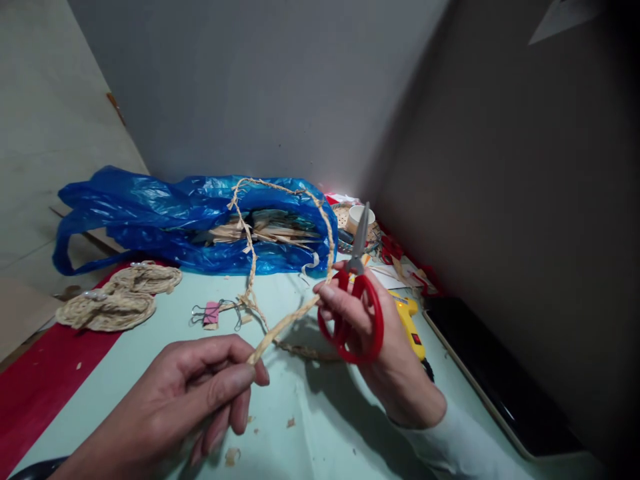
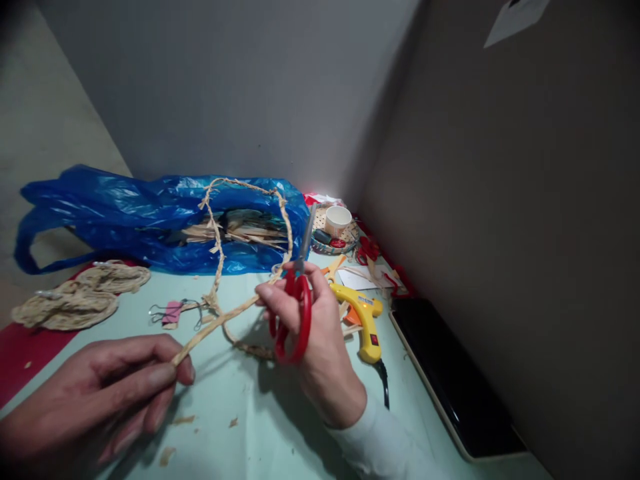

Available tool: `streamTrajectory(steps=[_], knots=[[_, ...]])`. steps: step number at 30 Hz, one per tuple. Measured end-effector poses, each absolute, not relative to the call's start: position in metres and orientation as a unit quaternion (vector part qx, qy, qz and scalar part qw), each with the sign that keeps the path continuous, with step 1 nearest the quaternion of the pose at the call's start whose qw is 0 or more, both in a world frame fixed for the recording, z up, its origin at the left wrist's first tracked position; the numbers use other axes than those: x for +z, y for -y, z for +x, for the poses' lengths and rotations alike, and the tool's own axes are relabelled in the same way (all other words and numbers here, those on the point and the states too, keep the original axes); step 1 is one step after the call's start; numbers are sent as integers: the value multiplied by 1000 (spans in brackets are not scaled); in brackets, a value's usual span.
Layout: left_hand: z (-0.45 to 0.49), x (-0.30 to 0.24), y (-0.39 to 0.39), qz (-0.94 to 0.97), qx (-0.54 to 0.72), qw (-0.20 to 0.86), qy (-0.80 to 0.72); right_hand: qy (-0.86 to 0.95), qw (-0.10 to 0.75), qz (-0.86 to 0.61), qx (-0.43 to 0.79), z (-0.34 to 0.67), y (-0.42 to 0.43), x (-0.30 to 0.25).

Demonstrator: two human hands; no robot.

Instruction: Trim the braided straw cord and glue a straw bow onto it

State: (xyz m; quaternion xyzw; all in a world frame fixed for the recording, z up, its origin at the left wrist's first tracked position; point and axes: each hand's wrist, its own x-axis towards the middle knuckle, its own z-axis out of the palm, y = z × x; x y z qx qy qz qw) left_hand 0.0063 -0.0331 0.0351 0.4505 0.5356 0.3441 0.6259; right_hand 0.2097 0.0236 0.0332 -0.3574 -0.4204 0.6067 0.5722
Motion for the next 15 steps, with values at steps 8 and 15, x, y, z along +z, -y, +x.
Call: streamTrajectory(steps=[8, 15], knots=[[8, 49, 38, 444, 368, 607, -547, 381, 620, -362, 582, 218, -29, 40], [6, 51, 40, 466, 379, 589, -540, 432, 623, -405, 511, 220, -30, 42]])
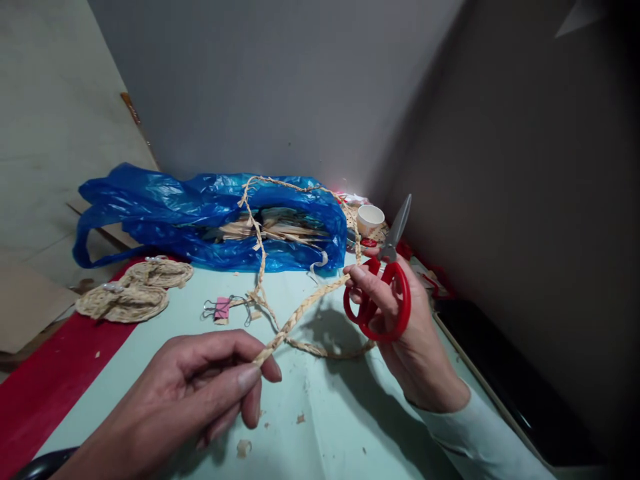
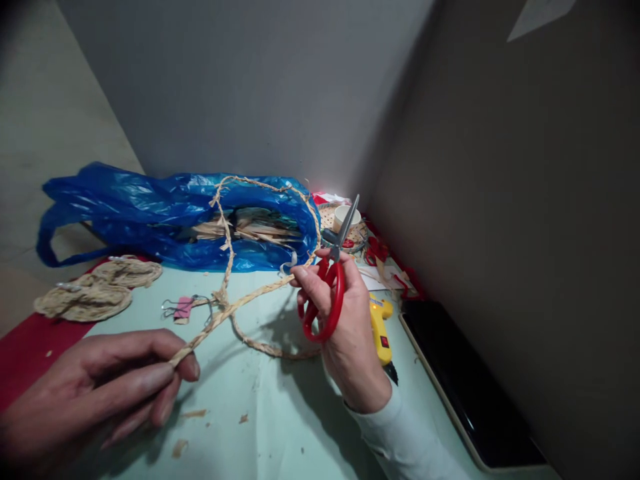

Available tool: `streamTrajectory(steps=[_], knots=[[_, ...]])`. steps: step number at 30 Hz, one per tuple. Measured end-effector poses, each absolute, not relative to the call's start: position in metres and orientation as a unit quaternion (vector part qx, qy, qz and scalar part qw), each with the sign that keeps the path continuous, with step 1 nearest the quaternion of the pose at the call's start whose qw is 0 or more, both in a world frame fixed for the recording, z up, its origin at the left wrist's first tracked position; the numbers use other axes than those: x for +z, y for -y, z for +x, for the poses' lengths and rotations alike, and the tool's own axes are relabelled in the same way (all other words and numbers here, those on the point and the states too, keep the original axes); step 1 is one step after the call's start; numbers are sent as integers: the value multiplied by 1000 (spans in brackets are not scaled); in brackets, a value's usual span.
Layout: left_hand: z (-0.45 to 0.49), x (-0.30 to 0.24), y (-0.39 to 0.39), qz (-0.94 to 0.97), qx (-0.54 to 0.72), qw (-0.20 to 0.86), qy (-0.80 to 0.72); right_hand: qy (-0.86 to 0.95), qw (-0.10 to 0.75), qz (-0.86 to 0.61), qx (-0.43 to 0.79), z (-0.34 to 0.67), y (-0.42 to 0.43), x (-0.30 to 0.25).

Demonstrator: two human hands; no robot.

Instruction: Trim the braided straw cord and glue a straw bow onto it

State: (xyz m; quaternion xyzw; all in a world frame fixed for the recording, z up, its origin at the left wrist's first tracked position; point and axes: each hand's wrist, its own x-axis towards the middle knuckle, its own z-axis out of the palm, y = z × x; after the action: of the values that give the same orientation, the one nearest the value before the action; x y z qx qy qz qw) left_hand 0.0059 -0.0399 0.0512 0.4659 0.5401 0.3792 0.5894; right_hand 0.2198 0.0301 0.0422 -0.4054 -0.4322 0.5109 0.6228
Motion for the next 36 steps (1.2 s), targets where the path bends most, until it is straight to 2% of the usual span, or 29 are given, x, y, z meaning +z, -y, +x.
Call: streamTrajectory(steps=[5, 9, 12, 15, 17, 20, 27, 36], knots=[[4, 50, 38, 423, 415, 611, -526, 527, 582, -445, 431, 221, -30, 40], [5, 54, 39, 384, 439, 584, -565, 673, 551, -438, 229, 221, -19, 37], [3, 53, 39, 354, 471, 571, -572, 807, 474, -345, 77, 220, -8, 37], [-2, 47, 37, 387, 481, 577, -535, 870, 393, -297, -31, 216, 0, 37], [-5, 43, 37, 407, 492, 574, -512, 873, 372, -307, -72, 214, 0, 35], [-6, 42, 36, 413, 506, 559, -511, 873, 363, -307, -102, 215, -3, 31], [-2, 44, 36, 453, 442, 566, -528, 861, 373, -309, -157, 217, -8, 23], [-3, 41, 38, 461, 457, 556, -519, 861, 387, -304, -123, 216, -6, 18]])
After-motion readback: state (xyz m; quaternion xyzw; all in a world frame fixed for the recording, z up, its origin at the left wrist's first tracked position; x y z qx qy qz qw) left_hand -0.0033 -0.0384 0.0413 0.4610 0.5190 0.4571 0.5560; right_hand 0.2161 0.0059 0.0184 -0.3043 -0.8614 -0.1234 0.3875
